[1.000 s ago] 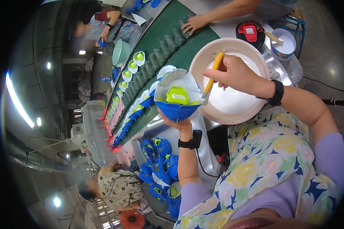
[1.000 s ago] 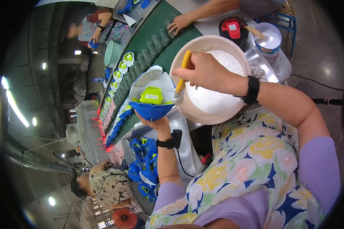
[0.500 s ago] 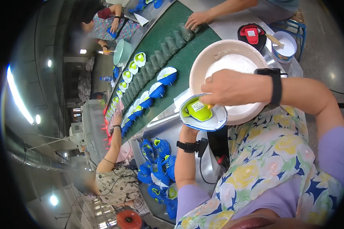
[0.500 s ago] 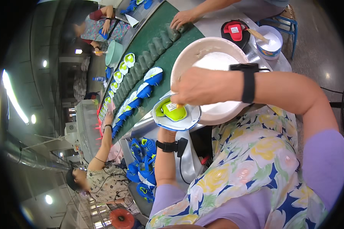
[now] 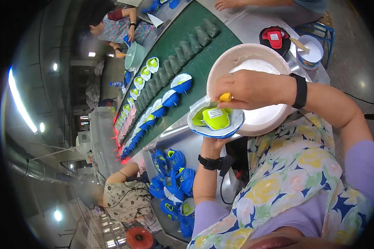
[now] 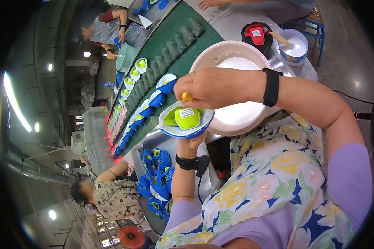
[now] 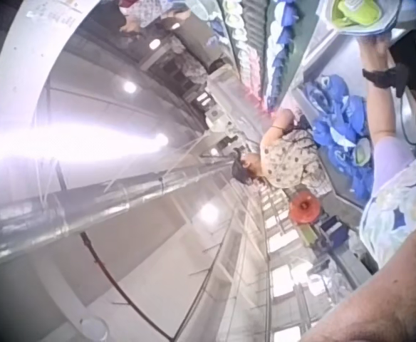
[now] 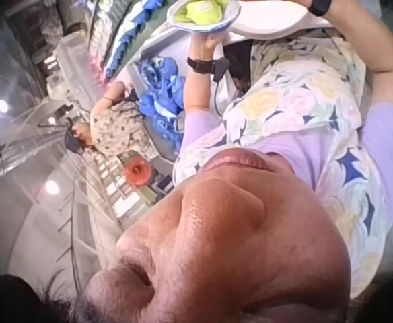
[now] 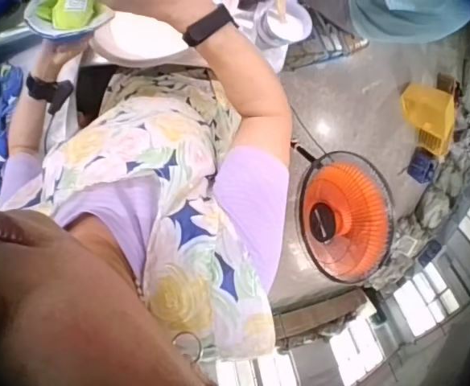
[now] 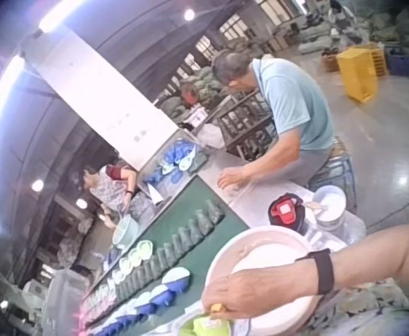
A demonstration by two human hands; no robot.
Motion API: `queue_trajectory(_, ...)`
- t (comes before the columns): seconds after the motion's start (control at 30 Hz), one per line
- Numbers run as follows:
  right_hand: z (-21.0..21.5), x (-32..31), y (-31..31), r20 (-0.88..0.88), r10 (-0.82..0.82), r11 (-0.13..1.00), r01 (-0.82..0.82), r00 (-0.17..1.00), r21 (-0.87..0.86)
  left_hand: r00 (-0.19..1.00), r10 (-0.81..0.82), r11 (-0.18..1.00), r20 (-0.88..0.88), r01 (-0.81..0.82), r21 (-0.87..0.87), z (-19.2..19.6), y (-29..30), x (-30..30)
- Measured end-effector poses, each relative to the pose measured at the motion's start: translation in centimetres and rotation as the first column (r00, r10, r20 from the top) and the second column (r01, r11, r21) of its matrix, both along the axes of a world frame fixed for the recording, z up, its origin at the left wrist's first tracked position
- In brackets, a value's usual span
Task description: The person uses a paintbrush to apply white paint to the inner lining of blue sneakers. They pick up shoes from a metal tray, apply the paint, and place them onto a conveyor belt. The process is repeated for multiple shoes.
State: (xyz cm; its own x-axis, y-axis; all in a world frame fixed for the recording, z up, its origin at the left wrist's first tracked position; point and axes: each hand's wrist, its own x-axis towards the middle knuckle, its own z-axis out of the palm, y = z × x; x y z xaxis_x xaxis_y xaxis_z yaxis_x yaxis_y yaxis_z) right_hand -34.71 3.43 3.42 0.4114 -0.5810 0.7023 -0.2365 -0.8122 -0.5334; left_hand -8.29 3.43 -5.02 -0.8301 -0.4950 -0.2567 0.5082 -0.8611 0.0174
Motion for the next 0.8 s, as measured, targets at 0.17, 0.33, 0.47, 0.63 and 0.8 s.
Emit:
queue_trajectory(0.17,0.1,-1.1,-0.6,-0.018,-0.064,0.957,0.067,0.998,0.282,0.885,0.300,0.919,0.357,-0.167,-0.357,-0.2,-0.5,0.5)
queue_trajectory(0.33,0.7,-3.3,-1.0,-0.225,-0.071,0.897,0.161,0.972,0.411,0.670,0.489,0.682,0.558,0.105,-0.724,1.2,-1.8,0.5)
queue_trajectory(0.47,1.1,-3.5,-0.3,0.031,-0.166,0.970,0.157,0.986,0.183,0.584,0.497,0.703,0.641,0.162,-0.693,3.4,-2.2,-0.6)
queue_trajectory(0.63,-1.0,-2.0,-0.9,-0.055,-0.088,0.995,0.085,0.995,-0.053,0.565,0.616,0.613,0.549,0.094,-0.784,4.1,-2.3,-1.7)
queue_trajectory(0.8,-2.6,-3.8,-0.2,-0.089,-0.098,0.990,0.106,0.991,0.090,0.406,0.724,0.629,0.557,-0.060,-0.775,1.9,-5.3,0.0)
